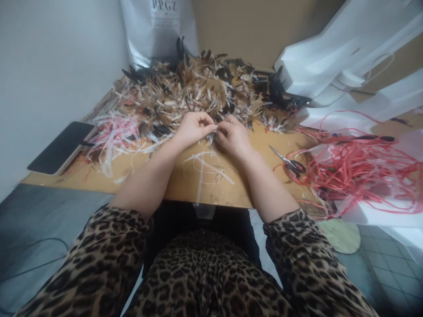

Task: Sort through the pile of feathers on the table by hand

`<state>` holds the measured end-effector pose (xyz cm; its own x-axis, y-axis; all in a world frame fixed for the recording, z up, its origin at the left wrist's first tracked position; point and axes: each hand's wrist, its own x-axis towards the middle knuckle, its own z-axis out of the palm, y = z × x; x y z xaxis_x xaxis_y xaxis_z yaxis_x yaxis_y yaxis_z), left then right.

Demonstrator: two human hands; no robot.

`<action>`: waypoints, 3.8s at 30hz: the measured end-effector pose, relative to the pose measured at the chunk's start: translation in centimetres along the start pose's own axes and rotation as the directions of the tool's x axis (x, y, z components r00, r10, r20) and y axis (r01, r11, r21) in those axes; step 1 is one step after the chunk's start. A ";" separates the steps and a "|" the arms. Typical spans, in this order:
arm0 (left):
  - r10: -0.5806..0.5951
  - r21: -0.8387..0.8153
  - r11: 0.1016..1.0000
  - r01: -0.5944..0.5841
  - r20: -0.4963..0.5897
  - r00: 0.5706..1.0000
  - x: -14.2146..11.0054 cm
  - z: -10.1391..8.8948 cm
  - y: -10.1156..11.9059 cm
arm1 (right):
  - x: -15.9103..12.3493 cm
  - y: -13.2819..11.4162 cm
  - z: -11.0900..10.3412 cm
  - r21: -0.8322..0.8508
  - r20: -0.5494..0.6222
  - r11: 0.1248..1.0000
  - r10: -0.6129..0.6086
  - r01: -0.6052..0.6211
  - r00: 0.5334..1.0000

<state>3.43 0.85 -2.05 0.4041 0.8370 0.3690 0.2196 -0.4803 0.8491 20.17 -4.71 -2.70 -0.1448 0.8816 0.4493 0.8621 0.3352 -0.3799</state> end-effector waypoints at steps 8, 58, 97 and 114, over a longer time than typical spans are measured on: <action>0.010 0.051 0.999 -0.012 0.048 0.999 -0.2 0.0 0.5 | 0.0 -0.5 -0.5 -0.079 0.041 0.996 0.031 -0.028 0.999; -0.454 -0.606 0.628 0.488 0.224 0.863 0.3 0.2 1.5 | 1.3 -0.3 -1.7 0.866 0.456 0.039 0.346 -0.498 0.820; -0.421 -0.380 0.812 0.443 0.143 0.896 -0.8 1.1 3.5 | 0.8 -1.2 0.5 0.892 0.070 0.365 0.471 -0.266 0.879; -0.473 -0.666 0.504 0.550 0.320 0.821 -0.2 0.3 2.4 | 1.1 -0.3 0.3 0.944 0.149 0.207 0.430 -0.258 0.891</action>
<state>4.13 -0.52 -0.20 0.5120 0.8305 -0.2192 -0.2585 0.3923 0.8827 19.59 -3.76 -2.27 0.1691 0.9787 0.1164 -0.2421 0.1558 -0.9577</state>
